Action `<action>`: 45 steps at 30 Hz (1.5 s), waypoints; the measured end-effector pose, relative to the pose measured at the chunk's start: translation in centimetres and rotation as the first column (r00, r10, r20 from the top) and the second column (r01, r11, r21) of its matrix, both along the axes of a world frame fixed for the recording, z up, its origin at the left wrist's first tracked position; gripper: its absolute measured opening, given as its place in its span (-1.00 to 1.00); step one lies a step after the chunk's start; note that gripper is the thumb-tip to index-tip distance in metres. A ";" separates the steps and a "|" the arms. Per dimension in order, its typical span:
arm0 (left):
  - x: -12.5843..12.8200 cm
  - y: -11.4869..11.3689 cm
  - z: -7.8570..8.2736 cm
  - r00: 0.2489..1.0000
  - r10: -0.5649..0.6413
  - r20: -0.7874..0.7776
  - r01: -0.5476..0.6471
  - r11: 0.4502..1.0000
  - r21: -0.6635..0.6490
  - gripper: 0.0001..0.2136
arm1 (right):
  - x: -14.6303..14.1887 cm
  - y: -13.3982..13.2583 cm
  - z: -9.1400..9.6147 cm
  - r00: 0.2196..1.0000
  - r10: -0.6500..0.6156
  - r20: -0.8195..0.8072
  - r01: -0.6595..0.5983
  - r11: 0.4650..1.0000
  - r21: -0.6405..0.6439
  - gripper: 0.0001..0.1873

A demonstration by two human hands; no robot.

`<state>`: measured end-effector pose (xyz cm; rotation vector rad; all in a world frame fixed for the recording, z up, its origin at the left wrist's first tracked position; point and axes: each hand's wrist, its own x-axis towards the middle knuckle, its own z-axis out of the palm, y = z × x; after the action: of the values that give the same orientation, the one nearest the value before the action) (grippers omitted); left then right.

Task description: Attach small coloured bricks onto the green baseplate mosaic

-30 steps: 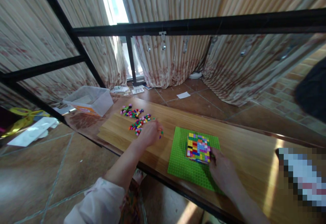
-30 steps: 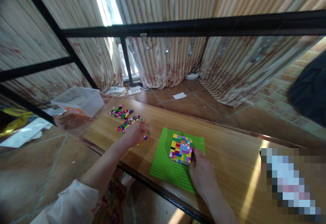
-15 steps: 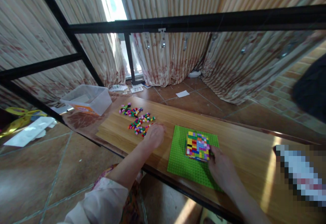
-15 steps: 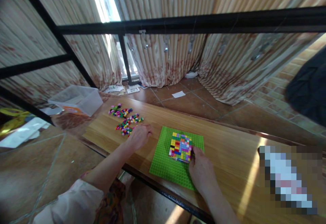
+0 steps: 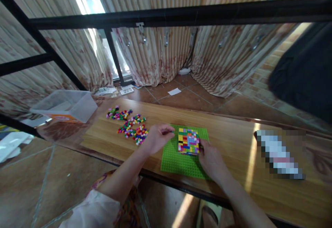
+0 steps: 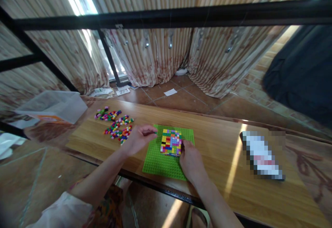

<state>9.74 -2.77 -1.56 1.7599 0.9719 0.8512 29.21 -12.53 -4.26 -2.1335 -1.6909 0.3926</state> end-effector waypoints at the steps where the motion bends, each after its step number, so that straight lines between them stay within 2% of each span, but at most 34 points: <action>1: 0.3 -0.2 0.1 1.000 -0.013 0.022 0.013 1.000 -0.009 -0.89 | -0.1 0.0 0.1 1.000 0.002 -0.002 -0.002 1.000 0.001 -0.67; 6: 1.5 -1.2 0.4 0.997 -0.066 0.041 0.065 0.997 0.039 -0.89 | -0.2 0.0 0.4 1.000 0.005 -0.016 -0.005 1.000 -0.002 -0.67; 12: 2.8 -2.7 1.2 0.989 -0.121 -0.088 0.135 0.975 0.178 -0.86 | -0.1 0.0 0.5 0.999 0.013 -0.033 -0.013 1.000 -0.015 -0.66; 17: 3.6 -3.1 1.0 0.969 -0.130 -0.209 0.205 0.896 0.393 -0.83 | -0.1 0.1 0.2 0.999 0.015 -0.036 -0.015 1.000 -0.002 -0.65; 22: 4.5 -3.0 0.1 0.977 -0.086 -0.195 0.180 0.825 0.536 -0.80 | -0.1 0.1 -0.1 0.999 0.017 -0.030 -0.017 0.999 0.028 -0.69; 26: 5.2 -3.1 -0.5 0.979 -0.083 -0.184 0.171 0.824 0.540 -0.81 | 0.0 0.1 -0.2 0.999 0.025 -0.034 -0.024 0.998 0.051 -0.68; 30: 5.5 -3.1 -0.9 0.968 -0.070 -0.240 0.190 0.828 0.528 -0.81 | -0.1 0.0 -0.1 0.998 0.027 -0.048 -0.024 0.998 0.060 -0.68; 36: 5.8 -3.1 -1.1 0.935 -0.002 -0.354 0.225 0.775 0.590 -0.82 | -0.2 0.0 0.1 0.998 0.031 -0.056 -0.028 0.998 0.062 -0.67; 45: 5.7 -3.3 -1.2 0.918 0.029 -0.395 0.253 0.726 0.640 -0.80 | -0.2 0.0 -0.1 0.999 0.024 -0.042 -0.020 0.995 0.094 -0.67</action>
<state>15.45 -6.05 -2.78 2.6836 0.8187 0.8632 29.00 -12.50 -4.31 -2.0266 -1.6767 0.3561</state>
